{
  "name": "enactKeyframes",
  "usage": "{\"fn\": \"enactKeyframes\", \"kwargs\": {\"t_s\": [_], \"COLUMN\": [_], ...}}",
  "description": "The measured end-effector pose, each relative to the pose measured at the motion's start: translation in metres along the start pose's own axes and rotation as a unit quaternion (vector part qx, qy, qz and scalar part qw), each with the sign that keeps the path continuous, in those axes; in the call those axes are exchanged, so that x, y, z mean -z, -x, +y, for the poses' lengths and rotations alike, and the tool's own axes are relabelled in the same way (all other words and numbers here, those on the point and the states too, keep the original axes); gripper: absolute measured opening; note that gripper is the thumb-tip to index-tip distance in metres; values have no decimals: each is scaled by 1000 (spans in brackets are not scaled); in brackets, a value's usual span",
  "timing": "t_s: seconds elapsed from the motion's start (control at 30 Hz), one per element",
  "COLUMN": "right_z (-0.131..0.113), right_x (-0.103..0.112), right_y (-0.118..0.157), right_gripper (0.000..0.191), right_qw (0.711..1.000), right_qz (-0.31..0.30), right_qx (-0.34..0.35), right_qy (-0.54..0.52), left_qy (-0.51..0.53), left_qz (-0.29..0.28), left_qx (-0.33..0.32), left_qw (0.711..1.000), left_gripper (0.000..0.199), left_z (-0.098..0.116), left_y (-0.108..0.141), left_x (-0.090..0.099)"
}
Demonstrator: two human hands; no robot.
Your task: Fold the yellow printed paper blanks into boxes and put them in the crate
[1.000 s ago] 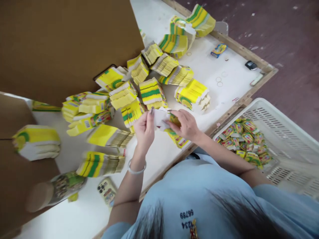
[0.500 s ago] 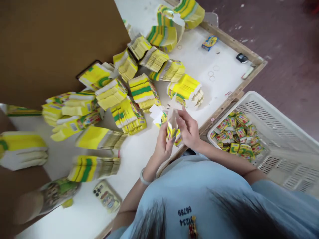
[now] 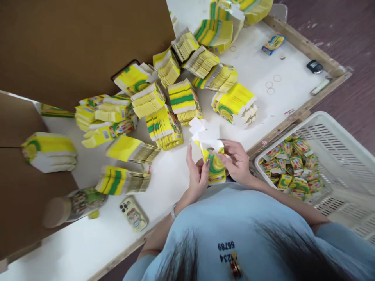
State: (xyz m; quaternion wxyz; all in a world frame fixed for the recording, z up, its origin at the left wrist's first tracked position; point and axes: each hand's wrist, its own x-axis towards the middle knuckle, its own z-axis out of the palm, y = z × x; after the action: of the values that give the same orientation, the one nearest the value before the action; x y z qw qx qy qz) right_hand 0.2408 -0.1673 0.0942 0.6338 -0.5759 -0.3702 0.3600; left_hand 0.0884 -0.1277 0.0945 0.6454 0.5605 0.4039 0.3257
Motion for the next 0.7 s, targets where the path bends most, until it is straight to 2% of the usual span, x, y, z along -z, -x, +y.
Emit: {"fn": "enactKeyframes", "kwargs": {"t_s": [0.1,0.17,0.23,0.3,0.37,0.4,0.47,0.53,0.6,0.7], "right_z": [-4,-6,-7,-5,-1,0,1,-3,-10,-22], "right_x": [12,19,24,28,33,36,44,49,50,46], "right_y": [2,3,6,9,10,10,9,8,8,8], "right_gripper": [32,33,37,29,24,28,37,42,48,56], "right_qw": [996,991,989,992,988,980,955,938,950,962], "right_qz": [-79,-120,-122,-86,-71,-90,-168,-234,-249,-255], "right_qx": [-33,-60,-54,-7,68,111,186,203,128,-70], "right_qy": [8,28,65,96,123,138,159,155,136,69], "left_qy": [6,10,12,16,20,23,17,-9,-42,-64], "left_qz": [-70,-116,-127,-102,-70,-65,-87,-107,-102,-86], "left_qx": [39,59,41,7,0,7,24,27,20,13], "left_qw": [997,991,991,995,997,998,996,994,994,994], "left_gripper": [73,55,37,34,44,53,66,68,58,46], "left_z": [-2,1,5,8,9,9,10,12,15,19], "left_y": [8,9,7,6,5,5,5,4,2,-1], "left_x": [8,12,12,9,5,5,5,8,11,13]}}
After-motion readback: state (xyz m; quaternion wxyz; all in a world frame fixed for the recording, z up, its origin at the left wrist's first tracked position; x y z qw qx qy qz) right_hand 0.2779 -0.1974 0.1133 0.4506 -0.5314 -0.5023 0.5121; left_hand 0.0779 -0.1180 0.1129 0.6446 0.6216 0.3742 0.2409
